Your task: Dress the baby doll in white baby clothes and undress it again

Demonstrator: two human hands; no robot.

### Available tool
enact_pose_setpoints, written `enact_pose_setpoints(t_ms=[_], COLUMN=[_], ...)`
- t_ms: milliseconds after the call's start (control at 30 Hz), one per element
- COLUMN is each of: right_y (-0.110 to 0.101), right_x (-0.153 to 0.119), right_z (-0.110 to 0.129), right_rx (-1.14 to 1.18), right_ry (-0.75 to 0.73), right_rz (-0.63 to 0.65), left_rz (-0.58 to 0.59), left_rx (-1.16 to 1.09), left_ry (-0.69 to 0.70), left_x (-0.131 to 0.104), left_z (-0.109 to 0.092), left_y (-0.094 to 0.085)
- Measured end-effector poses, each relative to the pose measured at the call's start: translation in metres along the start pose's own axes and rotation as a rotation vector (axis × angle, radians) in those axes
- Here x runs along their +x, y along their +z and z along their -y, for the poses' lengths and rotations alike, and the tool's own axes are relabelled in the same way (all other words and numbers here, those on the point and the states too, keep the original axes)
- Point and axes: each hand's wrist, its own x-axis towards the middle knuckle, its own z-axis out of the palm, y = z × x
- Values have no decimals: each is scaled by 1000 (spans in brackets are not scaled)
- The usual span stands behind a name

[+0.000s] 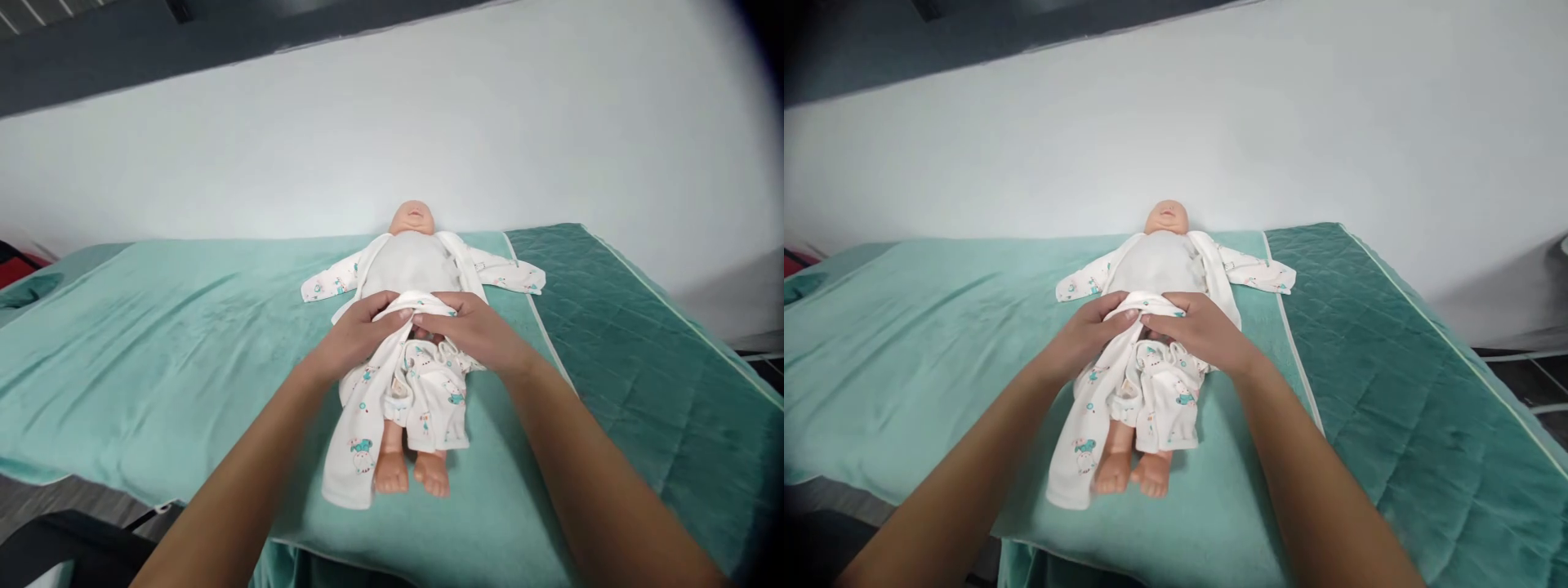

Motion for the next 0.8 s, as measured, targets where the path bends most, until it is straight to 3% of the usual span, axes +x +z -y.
enact_pose_setpoints(t_ms=[167, 300, 467, 700, 800], right_y=[6, 13, 15, 7, 13], right_x=[1, 5, 3, -4, -7], right_z=[-8, -8, -8, -2, 3], right_rx=[323, 409, 363, 261, 163], right_ry=[43, 65, 56, 16, -3], right_rz=[-50, -43, -75, 204, 227], left_rz=[67, -40, -129, -214, -222], left_rx=[-174, -360, -411, -370, -408], left_ry=[39, 28, 32, 37, 49], left_x=[2, 3, -2, -1, -3], left_z=[19, 34, 37, 40, 39], left_y=[-6, -3, 1, 0, 2])
